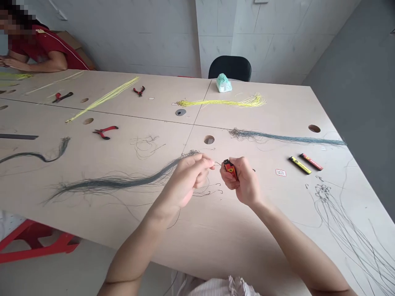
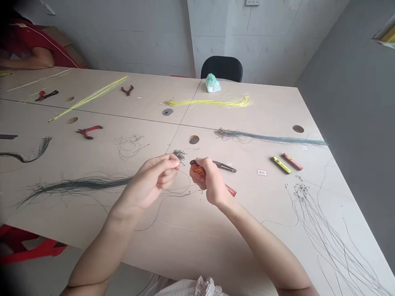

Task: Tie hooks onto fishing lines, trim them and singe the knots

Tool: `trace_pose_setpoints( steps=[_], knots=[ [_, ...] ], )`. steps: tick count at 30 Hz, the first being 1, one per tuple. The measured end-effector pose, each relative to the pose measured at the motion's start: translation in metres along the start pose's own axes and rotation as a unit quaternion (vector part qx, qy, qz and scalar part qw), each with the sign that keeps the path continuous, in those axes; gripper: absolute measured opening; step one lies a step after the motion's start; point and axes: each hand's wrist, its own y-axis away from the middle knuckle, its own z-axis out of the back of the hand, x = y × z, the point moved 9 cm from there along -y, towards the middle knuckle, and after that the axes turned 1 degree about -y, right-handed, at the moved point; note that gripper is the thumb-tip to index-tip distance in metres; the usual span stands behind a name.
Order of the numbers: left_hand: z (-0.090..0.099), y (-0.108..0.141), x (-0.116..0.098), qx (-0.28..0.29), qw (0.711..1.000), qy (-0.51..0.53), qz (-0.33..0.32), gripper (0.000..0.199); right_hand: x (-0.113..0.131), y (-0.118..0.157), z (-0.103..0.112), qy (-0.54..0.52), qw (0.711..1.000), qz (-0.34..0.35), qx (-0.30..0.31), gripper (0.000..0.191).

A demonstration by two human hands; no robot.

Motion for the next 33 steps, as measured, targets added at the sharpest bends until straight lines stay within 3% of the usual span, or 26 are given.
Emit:
trace_pose_setpoints(
  steps=[10, 33],
  knots=[
    [-0.022, -0.007, -0.004, 0.041, 0.999, -0.006, 0.006, 0.016, 0.006, 0.007, 0.015, -0.008, 0.999, 0.002, -0.031, 0.031],
    [-0.029, -0.014, -0.001, 0.061, 0.998, 0.003, 0.015, 0.019, 0.009, 0.011, 0.013, 0.017, 0.999, 0.047, 0.012, 0.039]
  ],
)
